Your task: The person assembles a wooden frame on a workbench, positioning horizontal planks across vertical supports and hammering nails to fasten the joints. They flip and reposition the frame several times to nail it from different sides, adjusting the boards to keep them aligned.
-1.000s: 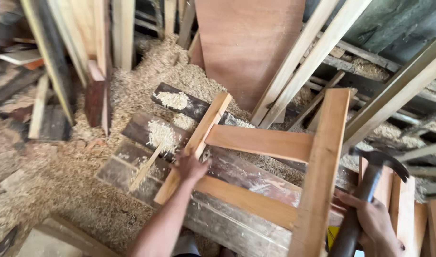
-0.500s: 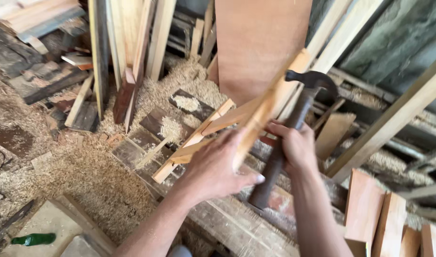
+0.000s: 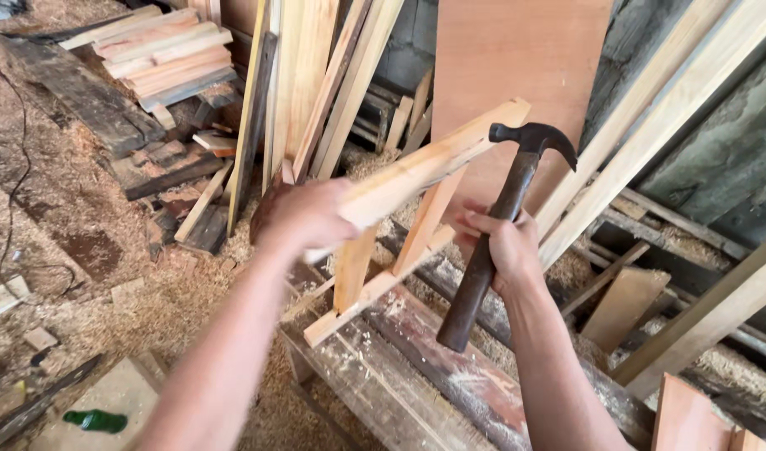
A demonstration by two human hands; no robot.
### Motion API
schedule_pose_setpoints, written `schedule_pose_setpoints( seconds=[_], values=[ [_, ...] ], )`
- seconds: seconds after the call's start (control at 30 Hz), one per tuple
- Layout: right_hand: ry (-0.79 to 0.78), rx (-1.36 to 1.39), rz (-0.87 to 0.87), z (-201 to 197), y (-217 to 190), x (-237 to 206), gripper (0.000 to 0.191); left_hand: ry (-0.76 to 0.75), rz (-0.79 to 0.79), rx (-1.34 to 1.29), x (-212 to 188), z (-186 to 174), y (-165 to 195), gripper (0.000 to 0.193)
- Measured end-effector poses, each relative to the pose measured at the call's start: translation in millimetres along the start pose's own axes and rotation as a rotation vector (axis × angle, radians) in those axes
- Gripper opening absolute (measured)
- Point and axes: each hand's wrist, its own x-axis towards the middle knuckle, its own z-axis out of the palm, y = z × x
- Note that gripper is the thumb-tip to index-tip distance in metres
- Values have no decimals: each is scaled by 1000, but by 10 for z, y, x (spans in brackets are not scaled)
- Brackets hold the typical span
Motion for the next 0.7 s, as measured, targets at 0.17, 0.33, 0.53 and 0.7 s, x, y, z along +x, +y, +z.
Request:
schedule_pose_setpoints(
  seconds=[0.17,0.33,0.53,0.7],
  values=[
    [10,-153,-115,67,-18,-80,29,9,137,29,372,-415,-679,78],
    [42,-267,-189,134,-115,-235,28,-31,290,42,924,-508,-1169,98],
    [74,-432,-178,42,-398,-538,16,-250,510,37,1660,-362,-1035,103],
    [164,-451,-194,-166,-590,-957,13,-377,544,110,1954,-402,-876,91]
  ],
)
